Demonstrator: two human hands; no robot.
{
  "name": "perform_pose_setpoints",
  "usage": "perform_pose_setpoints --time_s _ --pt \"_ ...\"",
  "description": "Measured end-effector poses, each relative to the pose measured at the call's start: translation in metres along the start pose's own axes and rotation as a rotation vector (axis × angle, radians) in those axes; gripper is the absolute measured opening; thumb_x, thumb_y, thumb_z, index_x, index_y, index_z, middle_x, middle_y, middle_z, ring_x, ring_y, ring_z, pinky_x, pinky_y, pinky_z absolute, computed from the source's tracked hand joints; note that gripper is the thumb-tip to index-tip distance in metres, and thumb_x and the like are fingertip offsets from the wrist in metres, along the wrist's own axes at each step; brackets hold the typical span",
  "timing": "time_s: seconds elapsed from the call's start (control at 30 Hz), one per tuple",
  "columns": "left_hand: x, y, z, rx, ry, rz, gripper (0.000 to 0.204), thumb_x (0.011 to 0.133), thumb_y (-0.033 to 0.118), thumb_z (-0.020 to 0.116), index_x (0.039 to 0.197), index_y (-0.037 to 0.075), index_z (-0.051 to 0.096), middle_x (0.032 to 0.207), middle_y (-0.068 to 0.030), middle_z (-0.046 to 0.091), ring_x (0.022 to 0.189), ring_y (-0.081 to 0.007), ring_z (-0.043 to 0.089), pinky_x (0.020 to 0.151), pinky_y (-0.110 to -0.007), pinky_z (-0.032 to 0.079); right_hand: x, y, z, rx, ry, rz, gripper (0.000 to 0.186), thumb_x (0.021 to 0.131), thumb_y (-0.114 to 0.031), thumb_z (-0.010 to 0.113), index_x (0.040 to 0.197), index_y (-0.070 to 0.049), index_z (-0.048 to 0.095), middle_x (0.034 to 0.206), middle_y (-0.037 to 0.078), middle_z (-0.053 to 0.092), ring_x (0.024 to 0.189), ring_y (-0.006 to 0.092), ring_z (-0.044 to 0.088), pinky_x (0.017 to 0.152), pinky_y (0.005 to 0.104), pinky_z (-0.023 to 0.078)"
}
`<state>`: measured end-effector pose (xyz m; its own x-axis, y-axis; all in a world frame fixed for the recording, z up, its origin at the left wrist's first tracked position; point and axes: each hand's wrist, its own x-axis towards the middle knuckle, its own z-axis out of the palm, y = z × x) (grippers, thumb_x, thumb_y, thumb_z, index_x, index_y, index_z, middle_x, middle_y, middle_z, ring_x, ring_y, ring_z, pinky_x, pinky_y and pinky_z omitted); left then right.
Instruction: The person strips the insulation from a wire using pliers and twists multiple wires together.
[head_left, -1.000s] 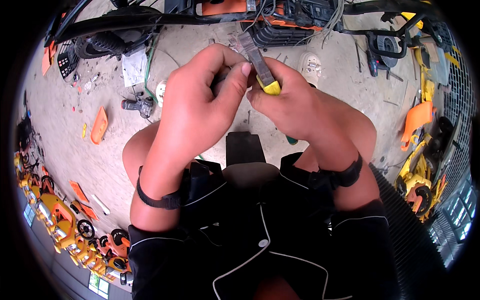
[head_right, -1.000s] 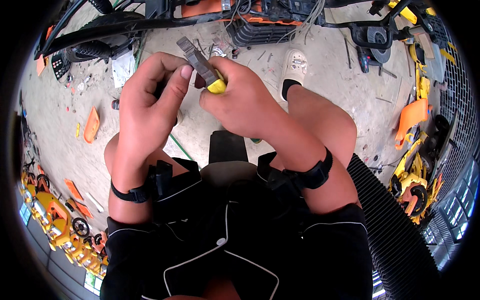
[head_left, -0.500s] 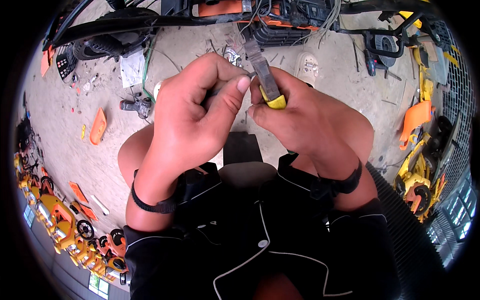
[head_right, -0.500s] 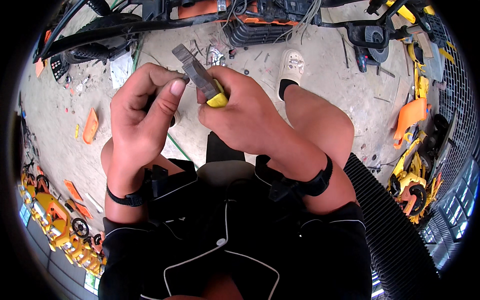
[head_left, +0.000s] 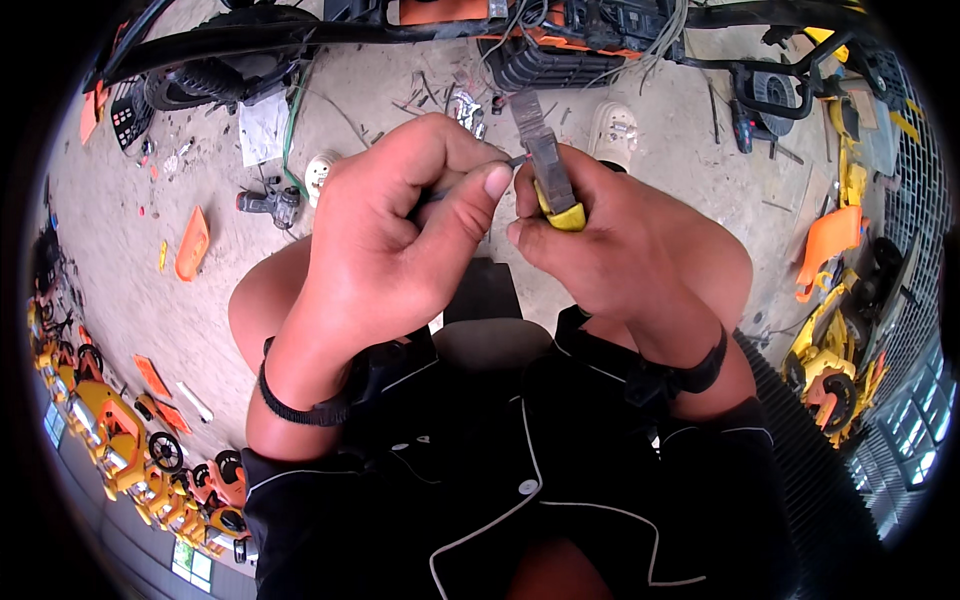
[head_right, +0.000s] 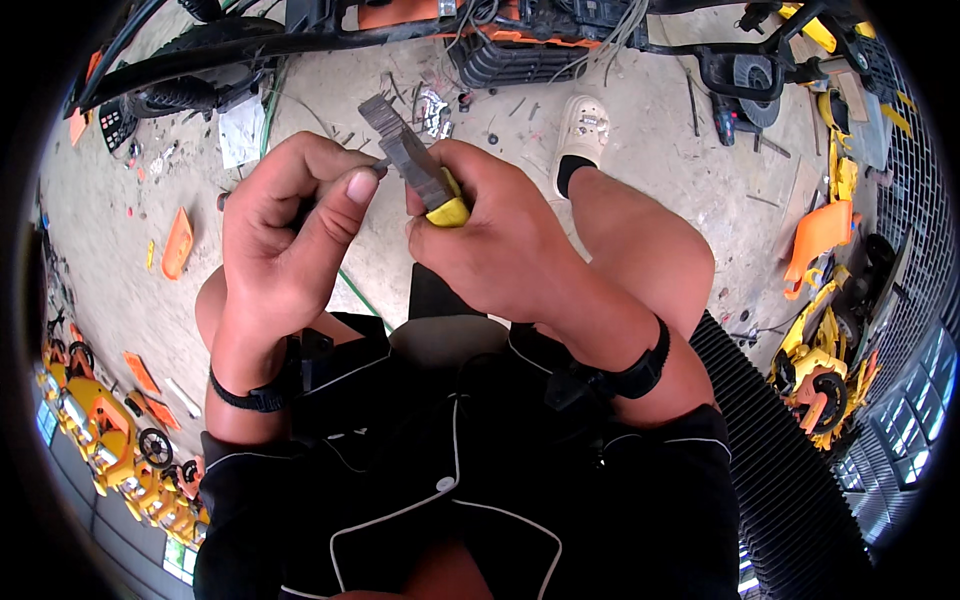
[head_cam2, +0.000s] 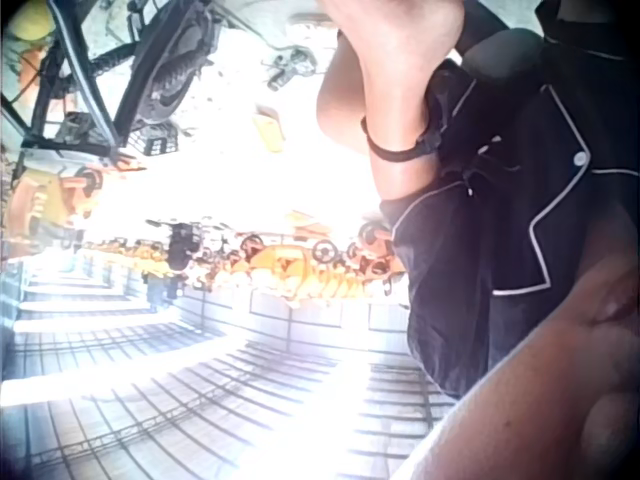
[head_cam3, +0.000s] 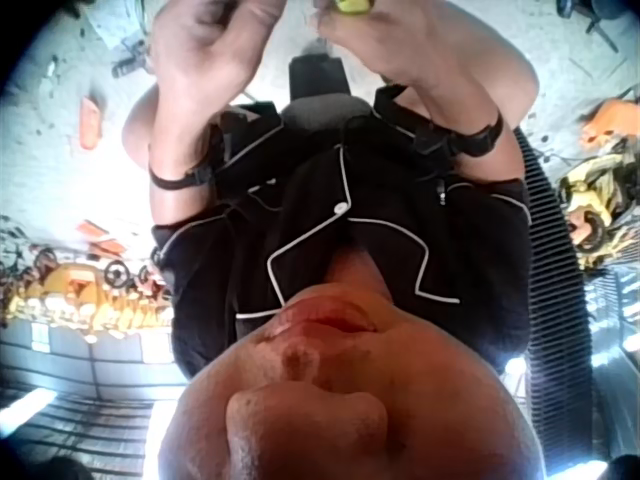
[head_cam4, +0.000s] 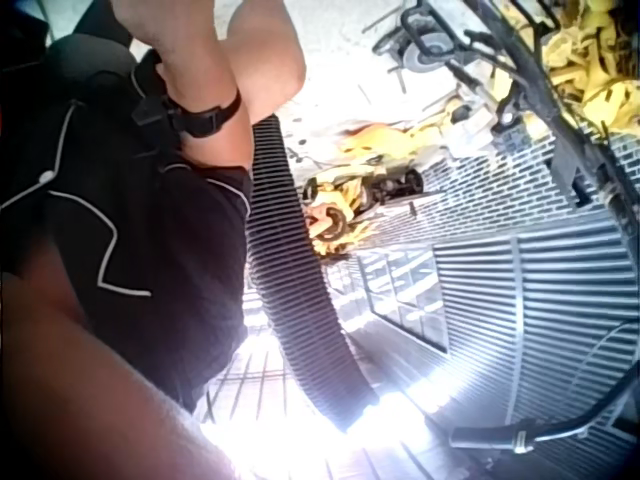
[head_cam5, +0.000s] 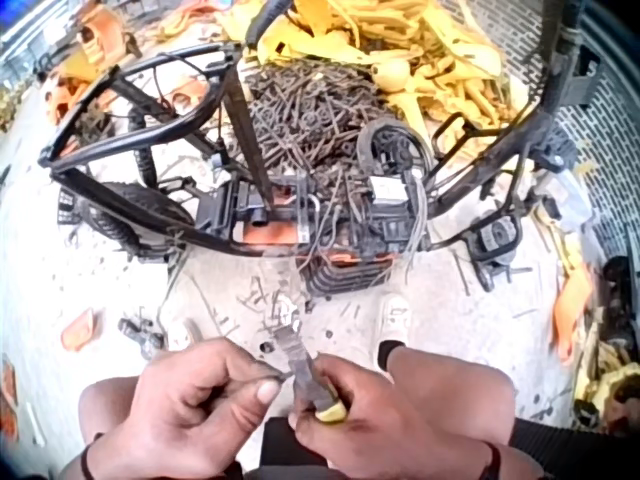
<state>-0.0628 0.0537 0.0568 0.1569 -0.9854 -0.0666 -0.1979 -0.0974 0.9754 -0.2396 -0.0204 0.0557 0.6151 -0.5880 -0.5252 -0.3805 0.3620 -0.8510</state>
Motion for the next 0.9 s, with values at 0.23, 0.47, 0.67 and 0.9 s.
perform_pose_setpoints --time_s 0.23,0.47,0.67,0.9 --pt "-0.006 0.004 -0.004 0.023 -0.077 -0.104 0.008 0.095 0.006 0.065 0.094 -0.002 0.063 0.077 0.0017 0.056 0.071 -0.0048 0.046 0.064 -0.02 0.039 -0.003 0.004 -0.001 0.064 -0.02 0.043 0.013 0.081 -0.006 0.066 0.09 -0.005 0.057 0.075 0.0 0.054 0.069 0.0085 0.049 0.064 0.0266 0.042" --pt "-0.01 -0.006 -0.006 -0.041 -0.077 -0.124 0.008 0.095 0.006 0.065 0.095 -0.002 0.062 0.081 0.0001 0.058 0.073 -0.0051 0.049 0.067 -0.02 0.041 0.002 0.006 -0.001 0.033 -0.062 0.052 0.015 0.081 -0.007 0.067 0.091 -0.005 0.057 0.076 0.0 0.056 0.07 0.0086 0.051 0.064 0.0268 0.044" --pt "-0.011 -0.005 -0.009 -0.054 -0.084 -0.132 0.008 0.095 0.005 0.065 0.093 -0.002 0.062 0.081 -0.0003 0.059 0.073 -0.0054 0.049 0.066 -0.02 0.041 0.003 0.005 -0.004 -0.032 -0.085 0.028 0.016 0.081 -0.007 0.068 0.092 -0.004 0.057 0.078 0.001 0.059 0.071 0.009 0.053 0.065 0.0269 0.045" --pt "-0.02 -0.008 -0.017 -0.233 0.147 -0.202 0.005 0.092 0.004 0.066 0.093 0.0 0.062 0.08 -0.0003 0.057 0.069 -0.0058 0.049 0.06 -0.022 0.04 -0.009 0.013 -0.008 0.039 -0.051 0.111 0.021 0.081 -0.01 0.071 0.095 -0.003 0.057 0.082 0.003 0.059 0.075 0.0095 0.054 0.07 0.0263 0.045"
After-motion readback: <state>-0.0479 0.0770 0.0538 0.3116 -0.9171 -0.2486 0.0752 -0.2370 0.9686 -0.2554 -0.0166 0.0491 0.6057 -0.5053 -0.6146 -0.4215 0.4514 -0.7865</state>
